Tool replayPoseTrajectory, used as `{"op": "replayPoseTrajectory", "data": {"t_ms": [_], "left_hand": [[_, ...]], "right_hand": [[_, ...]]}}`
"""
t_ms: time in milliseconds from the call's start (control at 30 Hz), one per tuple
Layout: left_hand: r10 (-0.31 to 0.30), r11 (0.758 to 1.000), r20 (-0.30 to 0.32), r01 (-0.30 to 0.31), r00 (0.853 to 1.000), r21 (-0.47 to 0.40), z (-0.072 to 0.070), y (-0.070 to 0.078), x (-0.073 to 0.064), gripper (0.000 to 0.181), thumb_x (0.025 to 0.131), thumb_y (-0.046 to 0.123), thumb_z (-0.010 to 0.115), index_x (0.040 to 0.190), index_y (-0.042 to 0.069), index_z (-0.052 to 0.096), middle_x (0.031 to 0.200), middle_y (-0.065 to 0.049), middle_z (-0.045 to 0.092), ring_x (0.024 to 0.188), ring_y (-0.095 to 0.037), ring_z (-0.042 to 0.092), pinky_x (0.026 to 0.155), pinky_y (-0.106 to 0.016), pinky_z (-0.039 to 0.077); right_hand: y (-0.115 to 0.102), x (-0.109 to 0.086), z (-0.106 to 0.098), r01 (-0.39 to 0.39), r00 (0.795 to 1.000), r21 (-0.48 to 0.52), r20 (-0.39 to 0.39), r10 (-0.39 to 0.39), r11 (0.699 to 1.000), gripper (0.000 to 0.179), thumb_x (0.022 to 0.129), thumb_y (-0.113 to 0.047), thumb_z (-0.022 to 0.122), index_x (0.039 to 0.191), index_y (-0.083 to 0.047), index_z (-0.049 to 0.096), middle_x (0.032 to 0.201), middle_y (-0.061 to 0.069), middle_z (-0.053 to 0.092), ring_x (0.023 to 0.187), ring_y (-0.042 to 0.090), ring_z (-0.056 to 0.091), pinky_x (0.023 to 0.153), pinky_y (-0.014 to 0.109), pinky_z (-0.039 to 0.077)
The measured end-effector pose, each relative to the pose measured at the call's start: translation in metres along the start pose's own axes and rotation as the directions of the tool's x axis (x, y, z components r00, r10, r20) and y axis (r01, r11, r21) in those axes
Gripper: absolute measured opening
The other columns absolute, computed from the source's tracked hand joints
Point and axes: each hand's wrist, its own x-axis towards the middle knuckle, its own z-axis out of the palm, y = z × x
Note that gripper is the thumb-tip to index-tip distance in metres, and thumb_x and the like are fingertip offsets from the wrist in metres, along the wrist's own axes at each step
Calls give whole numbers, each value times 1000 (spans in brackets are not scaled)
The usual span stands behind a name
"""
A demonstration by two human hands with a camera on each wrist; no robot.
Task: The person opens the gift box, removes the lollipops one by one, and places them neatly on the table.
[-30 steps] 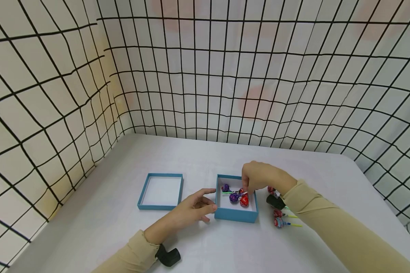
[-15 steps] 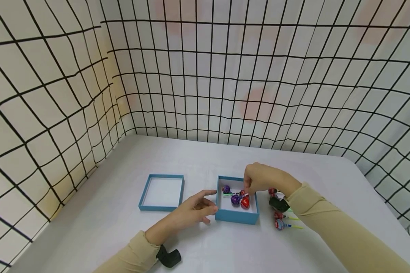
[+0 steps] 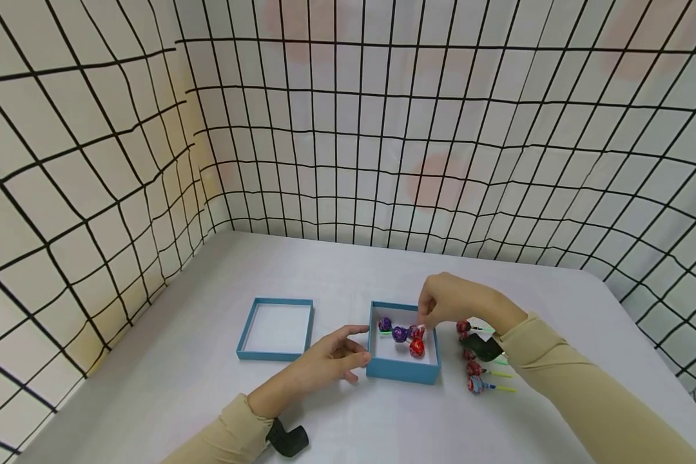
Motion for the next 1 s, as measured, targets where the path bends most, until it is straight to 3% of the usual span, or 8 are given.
{"op": "replayPoseTrajectory", "data": {"t_ms": [567, 1000], "left_hand": [[-26, 1000, -15, 26, 1000, -10, 2, 0, 1, 63, 109, 30, 67, 164, 13, 42, 128, -14, 66, 100, -20, 69, 87, -33, 65], [-4, 1000, -18, 4, 1000, 6, 3, 1, 1, 62, 110, 28, 65, 164, 10, 41, 130, -17, 66, 107, -20, 69, 87, -35, 66]], "right_hand": [[29, -29, -21, 21, 999, 44, -51, -19, 999, 6, 94, -13, 79, 88, -14, 81, 83, -5, 74, 77, 12, 61, 71, 29, 54], [68, -55, -19, -36, 996, 132, -73, 46, 991, 7, 95, -15, 79, 97, -9, 82, 89, -2, 78, 83, 15, 65, 78, 31, 58]]}}
